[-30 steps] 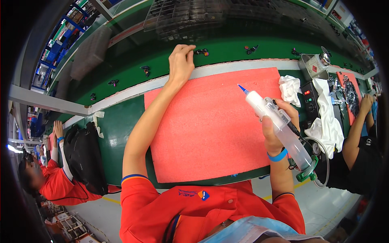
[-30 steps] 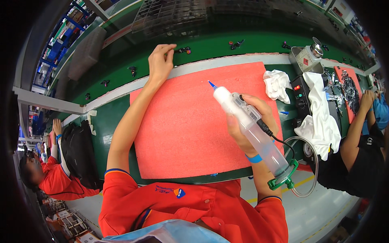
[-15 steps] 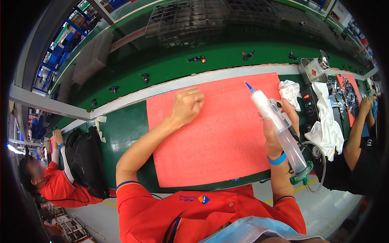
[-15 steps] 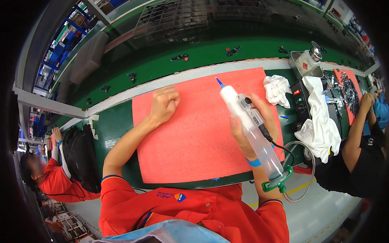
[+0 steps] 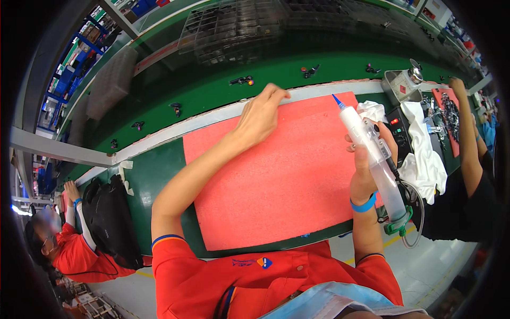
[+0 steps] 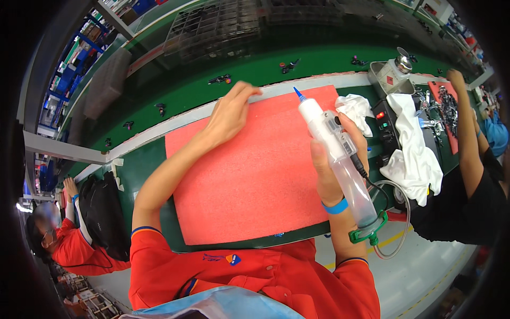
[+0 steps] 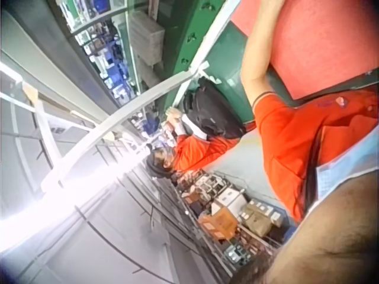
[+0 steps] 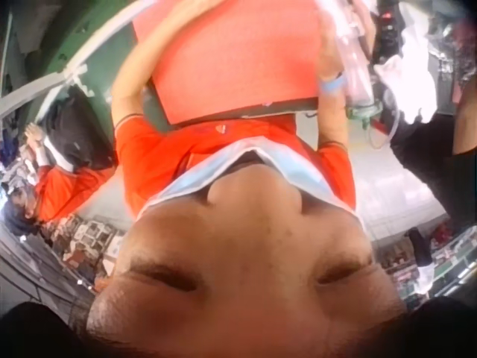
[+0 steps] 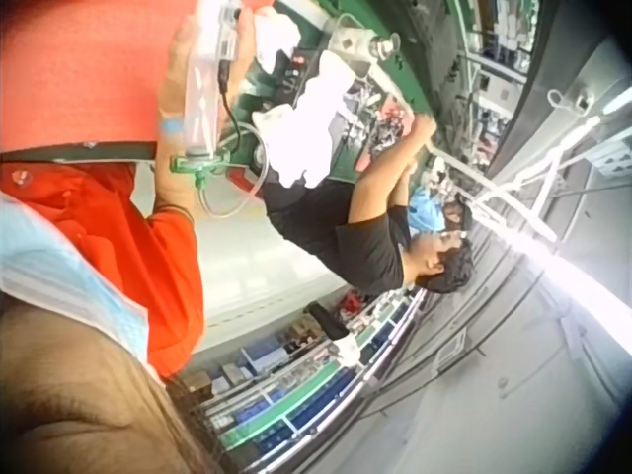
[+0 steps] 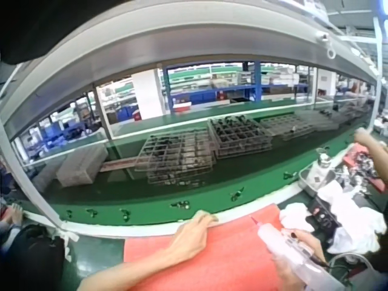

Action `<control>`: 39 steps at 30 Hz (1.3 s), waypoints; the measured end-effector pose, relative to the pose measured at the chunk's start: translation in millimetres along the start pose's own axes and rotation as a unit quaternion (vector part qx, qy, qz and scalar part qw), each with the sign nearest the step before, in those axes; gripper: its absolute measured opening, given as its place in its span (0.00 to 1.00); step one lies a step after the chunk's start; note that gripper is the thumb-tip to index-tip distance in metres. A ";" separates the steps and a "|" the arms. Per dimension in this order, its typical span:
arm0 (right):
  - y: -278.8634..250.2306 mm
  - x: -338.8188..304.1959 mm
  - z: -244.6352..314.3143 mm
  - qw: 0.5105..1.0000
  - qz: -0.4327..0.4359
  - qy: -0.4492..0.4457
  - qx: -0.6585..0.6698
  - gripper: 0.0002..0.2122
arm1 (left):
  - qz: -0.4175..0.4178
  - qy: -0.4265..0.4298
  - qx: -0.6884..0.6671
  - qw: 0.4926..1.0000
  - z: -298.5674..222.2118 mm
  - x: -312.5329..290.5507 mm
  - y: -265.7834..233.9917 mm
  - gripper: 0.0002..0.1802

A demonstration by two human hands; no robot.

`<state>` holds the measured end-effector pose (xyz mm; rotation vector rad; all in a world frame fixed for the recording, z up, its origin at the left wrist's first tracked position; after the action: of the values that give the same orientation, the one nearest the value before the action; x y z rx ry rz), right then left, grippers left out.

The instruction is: The person assembles small components by picking them from the conveyor belt, connecting small parts by hand, applying adhesive using a dispensing syringe, and placing the assembled pieces back onto the conveyor belt.

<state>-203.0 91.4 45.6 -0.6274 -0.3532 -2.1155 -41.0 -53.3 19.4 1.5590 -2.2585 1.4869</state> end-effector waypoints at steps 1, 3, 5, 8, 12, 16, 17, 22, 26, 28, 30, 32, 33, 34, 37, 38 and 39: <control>-2.0 1.5 -0.7 0.997 -0.028 0.042 0.053 0.22 | 0.004 0.018 0.019 1.000 -0.5 14.1 8.4 0.05; -4.8 3.9 -5.6 1.000 -0.023 0.011 0.011 0.22 | 0.009 0.011 0.042 0.999 0.8 43.6 23.6 0.06; -6.6 6.6 -11.6 0.997 -0.013 -0.041 -0.062 0.21 | 0.013 0.002 0.068 0.998 2.7 71.7 41.1 0.08; -3.0 5.4 -9.9 0.998 -0.001 -0.033 -0.057 0.21 | 0.006 -0.030 0.145 0.989 14.1 101.1 58.4 0.08; -1.5 5.6 -7.5 0.996 0.010 -0.036 -0.081 0.21 | 0.104 0.344 0.222 0.906 21.2 124.3 67.5 0.09; -2.3 5.5 -7.4 0.997 0.008 -0.022 -0.070 0.21 | 0.182 0.336 0.182 0.906 29.9 133.0 65.3 0.05; -2.4 5.9 -7.7 0.998 0.010 -0.021 -0.064 0.21 | 0.176 0.262 0.156 0.936 31.9 128.3 62.1 0.05; -1.7 5.5 -8.1 0.998 0.023 -0.017 -0.049 0.21 | 0.165 -0.124 -0.165 0.964 24.2 100.0 29.6 0.09; 2.6 3.0 -9.4 0.999 0.048 -0.001 -0.011 0.20 | 0.307 -0.392 -0.299 0.814 26.4 52.8 -6.0 0.11; 3.6 -1.6 -11.2 0.998 0.055 0.020 -0.024 0.21 | 0.333 -0.410 -0.297 0.796 22.6 28.4 -15.2 0.11; 8.4 -1.9 -5.8 0.998 0.063 -0.013 -0.018 0.21 | 0.347 -0.412 -0.300 0.787 9.8 6.8 -26.2 0.13; 15.2 -7.3 0.9 0.997 0.062 0.037 0.032 0.20 | 0.332 -0.410 -0.330 0.783 2.2 -17.2 -25.2 0.14; 16.6 -9.1 1.9 0.996 0.067 0.043 0.032 0.20 | 0.317 -0.396 -0.357 0.784 -2.3 -25.9 -23.8 0.14; 17.8 -10.3 1.9 0.995 0.082 0.051 0.028 0.19 | 0.302 -0.385 -0.382 0.784 -6.7 -33.0 -21.3 0.13; 20.2 -13.1 -1.1 0.991 0.111 0.069 0.014 0.18 | 0.252 -0.391 -0.432 0.772 -7.4 -43.5 -11.5 0.13; 21.4 -12.9 -2.2 0.992 0.115 0.047 -0.009 0.18 | 0.227 -0.390 -0.455 0.768 -6.7 -45.6 -9.4 0.13; 22.3 -12.9 -3.2 0.992 0.119 0.025 -0.032 0.17 | 0.229 -0.392 -0.458 0.764 -6.2 -47.8 -7.7 0.13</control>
<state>-179.5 85.8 36.3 -0.6214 -0.1741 -1.9153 -14.3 -15.2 4.6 1.3929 -3.1111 -0.5623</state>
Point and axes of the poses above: each hand's wrist, its own x-axis towards the middle knuckle, its own y-axis out of the palm, z = x × y, the point moved 2 cm from there along x, towards the middle knuckle, and after that the axes turned 2 degrees about -z, right-handed, at the moved point
